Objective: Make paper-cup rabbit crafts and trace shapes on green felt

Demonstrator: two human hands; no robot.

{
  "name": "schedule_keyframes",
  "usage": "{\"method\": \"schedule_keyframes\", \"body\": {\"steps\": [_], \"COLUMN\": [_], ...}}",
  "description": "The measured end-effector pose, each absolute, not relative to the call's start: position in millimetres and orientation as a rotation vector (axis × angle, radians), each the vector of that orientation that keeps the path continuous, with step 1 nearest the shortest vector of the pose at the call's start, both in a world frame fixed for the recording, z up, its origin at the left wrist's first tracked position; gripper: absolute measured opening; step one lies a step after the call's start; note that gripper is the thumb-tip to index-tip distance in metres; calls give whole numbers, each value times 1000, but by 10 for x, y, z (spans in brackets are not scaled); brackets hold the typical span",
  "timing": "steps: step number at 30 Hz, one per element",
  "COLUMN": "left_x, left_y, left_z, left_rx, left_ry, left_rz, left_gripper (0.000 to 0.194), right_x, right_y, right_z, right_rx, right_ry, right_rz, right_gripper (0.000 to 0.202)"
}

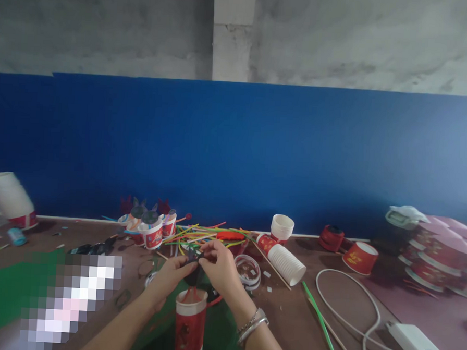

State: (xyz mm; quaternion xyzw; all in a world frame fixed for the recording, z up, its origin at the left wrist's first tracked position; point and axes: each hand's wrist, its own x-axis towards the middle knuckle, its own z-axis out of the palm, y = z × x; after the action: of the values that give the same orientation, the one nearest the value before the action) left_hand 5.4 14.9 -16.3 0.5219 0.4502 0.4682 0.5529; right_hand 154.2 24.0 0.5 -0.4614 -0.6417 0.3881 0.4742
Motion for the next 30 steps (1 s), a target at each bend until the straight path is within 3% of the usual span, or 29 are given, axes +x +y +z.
{"method": "schedule_keyframes", "body": {"steps": [9, 15, 18, 30], "left_x": [-84, -163, -124, -11], "left_y": [277, 272, 251, 166], "left_z": [-192, -141, -153, -110], "left_rx": [1156, 1054, 1013, 864], "left_ry": [1021, 1013, 1015, 937], "left_rz": [1225, 1255, 1285, 1327], "left_gripper": [32, 31, 31, 33], "right_x": [1607, 1792, 1804, 1642], "right_y": [183, 131, 98, 2], "right_z": [134, 206, 215, 217], "right_rx": [-1223, -1445, -1439, -1492], "right_ry": [-1680, -2190, -2313, -2418], "right_rz": [829, 827, 860, 523], "right_gripper": [28, 17, 21, 25]}}
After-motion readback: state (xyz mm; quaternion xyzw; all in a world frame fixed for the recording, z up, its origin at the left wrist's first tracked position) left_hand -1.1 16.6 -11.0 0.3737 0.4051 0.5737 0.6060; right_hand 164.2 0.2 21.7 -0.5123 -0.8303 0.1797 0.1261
